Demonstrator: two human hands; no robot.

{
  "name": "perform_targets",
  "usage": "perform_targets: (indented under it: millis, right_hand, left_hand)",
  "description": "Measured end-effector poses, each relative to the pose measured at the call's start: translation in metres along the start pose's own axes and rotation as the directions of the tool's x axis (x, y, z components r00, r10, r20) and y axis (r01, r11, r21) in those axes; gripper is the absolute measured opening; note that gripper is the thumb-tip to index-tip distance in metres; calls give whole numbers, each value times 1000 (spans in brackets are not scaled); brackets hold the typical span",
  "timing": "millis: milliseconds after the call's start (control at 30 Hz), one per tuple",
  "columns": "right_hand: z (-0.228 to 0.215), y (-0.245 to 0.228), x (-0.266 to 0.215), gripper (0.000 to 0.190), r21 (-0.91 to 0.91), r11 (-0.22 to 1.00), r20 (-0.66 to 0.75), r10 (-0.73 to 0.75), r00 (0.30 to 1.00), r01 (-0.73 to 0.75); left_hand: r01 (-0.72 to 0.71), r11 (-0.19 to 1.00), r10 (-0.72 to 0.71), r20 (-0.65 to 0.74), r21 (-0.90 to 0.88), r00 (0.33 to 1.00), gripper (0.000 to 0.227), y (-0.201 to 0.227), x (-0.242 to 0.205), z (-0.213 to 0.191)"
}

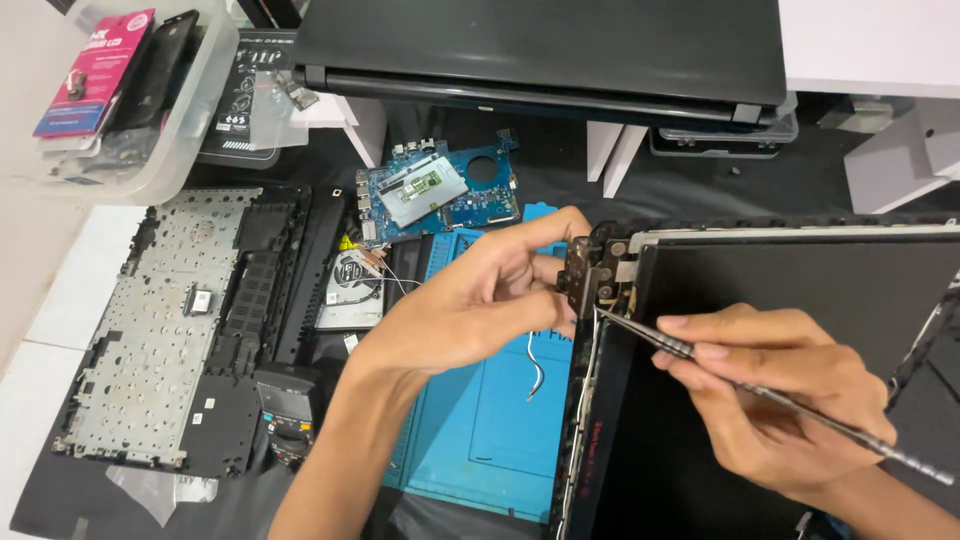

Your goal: The person assembles a laptop screen by connecting cables to the display panel and securing it into the bezel frame. They use a screwdriver to tighten screws around the edges of the screen and attach the front bezel cover.

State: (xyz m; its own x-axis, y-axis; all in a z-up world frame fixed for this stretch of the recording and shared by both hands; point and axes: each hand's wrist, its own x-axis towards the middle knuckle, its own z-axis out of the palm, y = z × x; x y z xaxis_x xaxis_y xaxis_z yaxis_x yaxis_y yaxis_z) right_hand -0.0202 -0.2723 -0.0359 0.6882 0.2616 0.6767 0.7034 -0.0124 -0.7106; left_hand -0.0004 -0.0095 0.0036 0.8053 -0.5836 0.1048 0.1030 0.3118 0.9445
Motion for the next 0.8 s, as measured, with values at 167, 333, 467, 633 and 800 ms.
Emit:
perform_targets:
  millis: [167,333,467,633,800]
  right_hand:
    - [1,-3,2,19,-79,996,28,-38,999,40]
    - [1,-2,0,20,-157,987,37,-22,999,27]
    - [0,-3,-1,18,-91,995,34,33,999,-30]
    - [3,-4,1,22,-150,987,6,-62,998,62]
    - [1,-3,-2,20,-159,987,14,-17,1000,19]
  left_hand:
    - [19,999,-19,-19,30,1000,31,-1,-1,-1]
    - [13,1000,-13,-1,-14,1000,30,-1,-1,-1]
    - [14,1000,-14,-4,6,1000,30,0,-2,-1]
    - [24,1000,-24,3,-13,1000,35,1,-1,-1]
    - [14,997,-13,15,-76,1000,39,-2,-3,-5]
